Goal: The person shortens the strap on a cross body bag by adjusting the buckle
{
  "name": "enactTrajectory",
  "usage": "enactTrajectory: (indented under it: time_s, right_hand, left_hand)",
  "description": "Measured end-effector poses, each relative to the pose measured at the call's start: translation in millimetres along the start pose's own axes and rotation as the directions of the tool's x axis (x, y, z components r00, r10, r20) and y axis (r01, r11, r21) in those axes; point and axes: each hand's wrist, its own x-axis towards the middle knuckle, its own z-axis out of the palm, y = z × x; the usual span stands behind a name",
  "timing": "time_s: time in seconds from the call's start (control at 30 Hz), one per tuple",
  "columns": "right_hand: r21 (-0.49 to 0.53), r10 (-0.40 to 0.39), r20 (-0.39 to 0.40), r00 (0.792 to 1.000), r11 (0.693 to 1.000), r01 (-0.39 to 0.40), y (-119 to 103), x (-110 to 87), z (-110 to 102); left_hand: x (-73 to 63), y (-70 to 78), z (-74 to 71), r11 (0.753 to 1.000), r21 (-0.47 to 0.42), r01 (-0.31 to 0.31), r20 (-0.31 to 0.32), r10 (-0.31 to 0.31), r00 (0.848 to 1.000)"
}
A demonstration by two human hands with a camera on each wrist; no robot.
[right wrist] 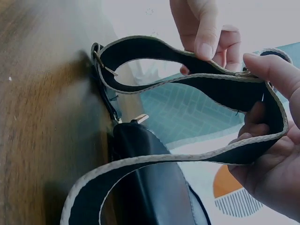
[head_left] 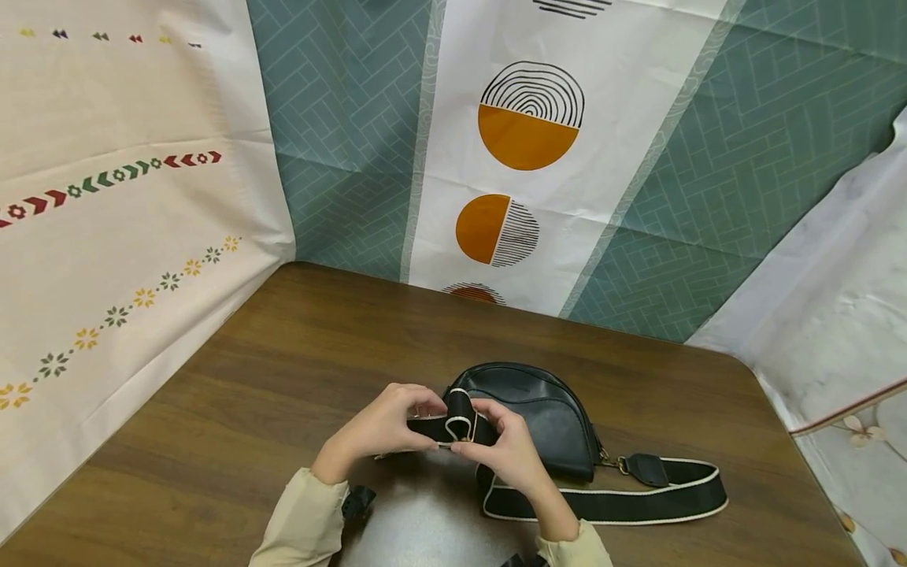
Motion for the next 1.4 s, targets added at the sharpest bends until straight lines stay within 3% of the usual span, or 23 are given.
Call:
enactTrajectory:
  time_s: [0.23, 0.5, 0.67, 0.87, 1.1, 1.4]
  right_hand:
    - [0.000, -0.001, -0.004, 1.000, 1.000, 0.001, 3, -0.5, -1]
    - [-0.071, -0.002, 0.005, 1.000, 0.997, 0.002, -7, -0.9, -3]
    - [-0.114, 0.036, 0.027, 0.999, 0.993, -0.033, -21, -1.7, -1]
    - [-0.096, 0.041, 0.021, 0.999, 0.995, -0.039, 0, -1.4, -9]
    - [-0.122, 0.026, 0.032, 0.999, 0.992, -0.022, 1, -2.1, -14]
    - [-0.125, 0.083, 0.005, 0.997, 0.989, -0.081, 1, -5.3, -19]
  left_hand:
    - [1.3, -2.7, -0.9, 0.992, -0.114, 0.060, 0.047, -0.055, 0.997]
    - [-0.6, -10.2, -3.5, 0.976, -0.214, 0.048, 0.027, -0.044, 0.999]
    - [-3.4, -13.9, -7.2, 0.973, -0.225, 0.045, 0.038, -0.038, 0.999]
    - [-8.7, -19.0, -16.5, 0.973, -0.227, 0.045, 0.035, -0.038, 0.999]
    - [-14.4, -24.1, -25.9, 0.967, -0.242, 0.080, 0.052, -0.069, 0.996]
    - [-23.6, -29.4, -34.1, 0.970, -0.233, 0.071, 0.044, -0.062, 0.997]
